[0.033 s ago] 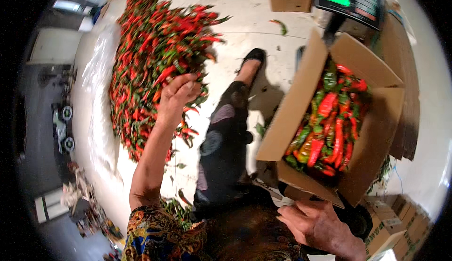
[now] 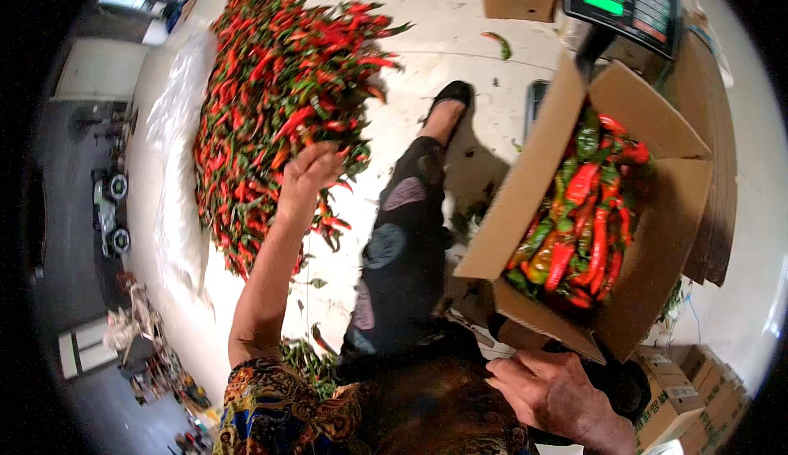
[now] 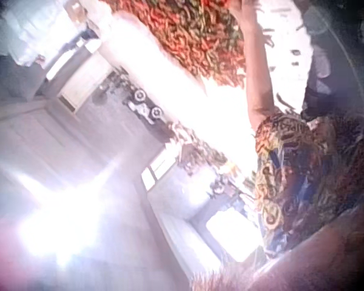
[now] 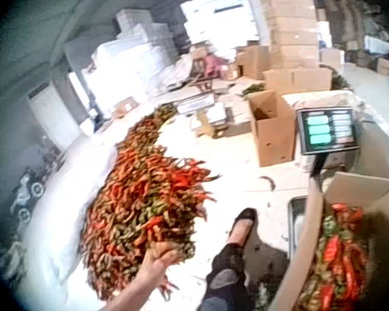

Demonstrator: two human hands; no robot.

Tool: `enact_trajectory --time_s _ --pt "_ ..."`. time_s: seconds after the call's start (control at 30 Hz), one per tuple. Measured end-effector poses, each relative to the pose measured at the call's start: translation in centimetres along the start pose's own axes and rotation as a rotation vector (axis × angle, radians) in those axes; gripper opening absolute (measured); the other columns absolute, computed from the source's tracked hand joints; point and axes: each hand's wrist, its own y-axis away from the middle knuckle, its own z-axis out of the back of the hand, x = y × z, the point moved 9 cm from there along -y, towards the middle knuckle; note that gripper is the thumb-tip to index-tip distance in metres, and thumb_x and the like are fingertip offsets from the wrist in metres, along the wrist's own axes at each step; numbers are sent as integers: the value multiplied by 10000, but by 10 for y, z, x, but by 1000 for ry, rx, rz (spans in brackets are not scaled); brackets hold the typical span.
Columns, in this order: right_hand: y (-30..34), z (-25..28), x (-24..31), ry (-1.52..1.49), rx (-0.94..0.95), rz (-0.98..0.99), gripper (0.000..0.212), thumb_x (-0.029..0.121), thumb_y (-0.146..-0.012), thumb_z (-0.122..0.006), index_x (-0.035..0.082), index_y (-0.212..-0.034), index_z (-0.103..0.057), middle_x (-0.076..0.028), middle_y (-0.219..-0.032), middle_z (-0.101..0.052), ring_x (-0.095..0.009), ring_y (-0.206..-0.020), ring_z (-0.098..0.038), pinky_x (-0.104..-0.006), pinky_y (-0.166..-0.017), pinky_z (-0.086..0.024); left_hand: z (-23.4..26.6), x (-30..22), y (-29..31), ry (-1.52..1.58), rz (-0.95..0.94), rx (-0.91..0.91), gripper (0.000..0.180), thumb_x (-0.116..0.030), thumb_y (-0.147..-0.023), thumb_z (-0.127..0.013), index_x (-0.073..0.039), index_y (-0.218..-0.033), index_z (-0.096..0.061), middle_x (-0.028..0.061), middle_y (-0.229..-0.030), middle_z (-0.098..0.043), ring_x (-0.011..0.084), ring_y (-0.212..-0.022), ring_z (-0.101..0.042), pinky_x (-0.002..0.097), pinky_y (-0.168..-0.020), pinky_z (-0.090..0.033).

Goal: The person sorts red chili peppers by hand from a large pile on the floor into a cardboard box, then seals the box with a tape dispenser and places it on a stack of other boxes.

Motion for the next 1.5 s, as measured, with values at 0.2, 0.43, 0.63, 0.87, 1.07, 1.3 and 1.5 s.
enact_trajectory --time_s 0.2,0.43,0.63,0.87,1.07,1.3,1.5 --pt "-33 -51 -15 3 143 -127 267 208 -820 -703 53 -1029 -642 -127 -913 -677 -340 -834 -649 -415 -687 -519 164 296 135 -175 404 -362 222 -121 -890 -548 17 -1006 -678 75 -792 -675 144 -649 -637 258 -551 -502" --pt "-61 -71 -50 200 188 -184 154 132 -826 -661 59 -961 -659 -153 -878 -650 -350 -828 -650 -436 -672 -524 117 297 137 -764 -58 -316 178 -57 -809 -569 -55 -959 -665 183 -789 -626 366 -752 -622 448 -673 -498" --pt "-75 -91 -76 302 262 -216 268 304 -843 -638 66 -965 -654 -169 -873 -652 -372 -790 -651 -435 -686 -535 93 254 58 -969 -175 -223 347 -6 -770 -572 -98 -1102 -612 173 -1046 -559 377 -958 -571 452 -760 -502" --pt "-85 -82 -78 138 185 -184 408 342 -897 -587 17 -1143 -572 -186 -922 -662 -388 -815 -657 -426 -706 -537 75 261 37 -1165 -322 -63 180 -115 -768 -641 -94 -936 -580 155 -995 -546 350 -935 -563 456 -716 -481" --pt "-83 -85 -86 124 236 -242 416 311 -913 -566 9 -1197 -541 -207 -980 -634 -394 -880 -633 -436 -756 -521 98 237 20 -777 -175 -288 190 -100 -821 -597 -45 -938 -458 216 -884 -554 453 -740 -585 539 -605 -464" --pt "-76 -94 -103 162 260 -290 408 276 -925 -548 3 -1227 -521 -228 -1037 -603 -400 -943 -606 -449 -806 -503 117 243 -37 -1237 -171 -146 187 -124 -874 -560 -131 -1058 -591 193 -1081 -506 375 -842 -637 475 -658 -531" --pt "-66 -108 -120 169 298 -361 404 247 -936 -533 -2 -1253 -503 -246 -1086 -576 -404 -997 -583 -460 -849 -487 120 254 -62 -1320 -127 3 270 -174 -819 -619 -226 -1076 -684 111 -1046 -540 327 -912 -636 437 -707 -534"
